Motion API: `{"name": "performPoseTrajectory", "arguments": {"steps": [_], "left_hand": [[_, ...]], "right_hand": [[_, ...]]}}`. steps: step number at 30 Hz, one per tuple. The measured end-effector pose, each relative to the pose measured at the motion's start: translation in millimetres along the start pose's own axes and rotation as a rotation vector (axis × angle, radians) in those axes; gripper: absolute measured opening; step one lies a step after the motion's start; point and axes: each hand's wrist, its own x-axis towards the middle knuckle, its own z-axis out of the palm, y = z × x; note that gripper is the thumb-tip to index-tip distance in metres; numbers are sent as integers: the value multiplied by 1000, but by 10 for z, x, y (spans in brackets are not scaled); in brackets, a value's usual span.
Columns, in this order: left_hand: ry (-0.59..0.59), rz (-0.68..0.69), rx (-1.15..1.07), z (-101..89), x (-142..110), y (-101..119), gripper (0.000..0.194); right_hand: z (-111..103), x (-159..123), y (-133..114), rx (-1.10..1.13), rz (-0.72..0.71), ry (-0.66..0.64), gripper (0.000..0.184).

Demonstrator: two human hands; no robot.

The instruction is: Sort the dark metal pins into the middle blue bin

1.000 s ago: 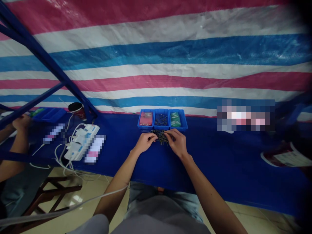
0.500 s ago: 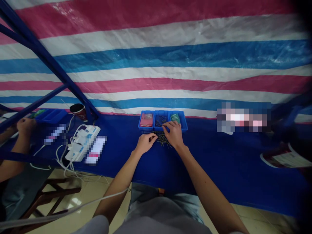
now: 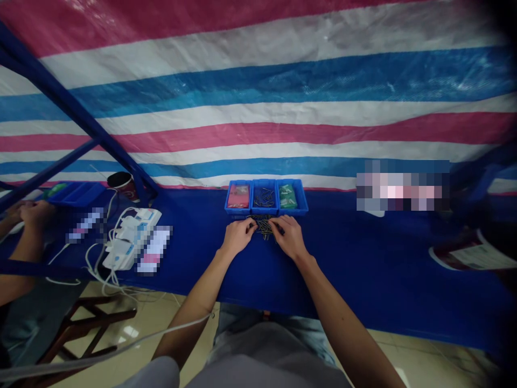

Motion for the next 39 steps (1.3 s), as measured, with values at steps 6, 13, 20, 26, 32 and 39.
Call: {"name": "performPoseTrajectory", "arguments": {"steps": [6,13,20,26,32,39], "left_hand": [[-5,54,-60,-32,7,34,13],[-34,111,-24,-51,12,41,17],[-28,111,-47,-37,15,22,9],[-8,82,-88,-51,10,21,10],[-13,43,-212,-76,10,8,13],[-31,93,-328,-66,10,-26,16]], "right_hand": [[-28,-8,8,17,28,1,24],[-22,-1,17,17,28,-7,23],[-13,-20,25,33,33,-1,25],[-22,-12,20,36,49,2,27],[-27,-19,7,32,29,-81,22],[-16,-23,8,39,-5,-128,20]]}}
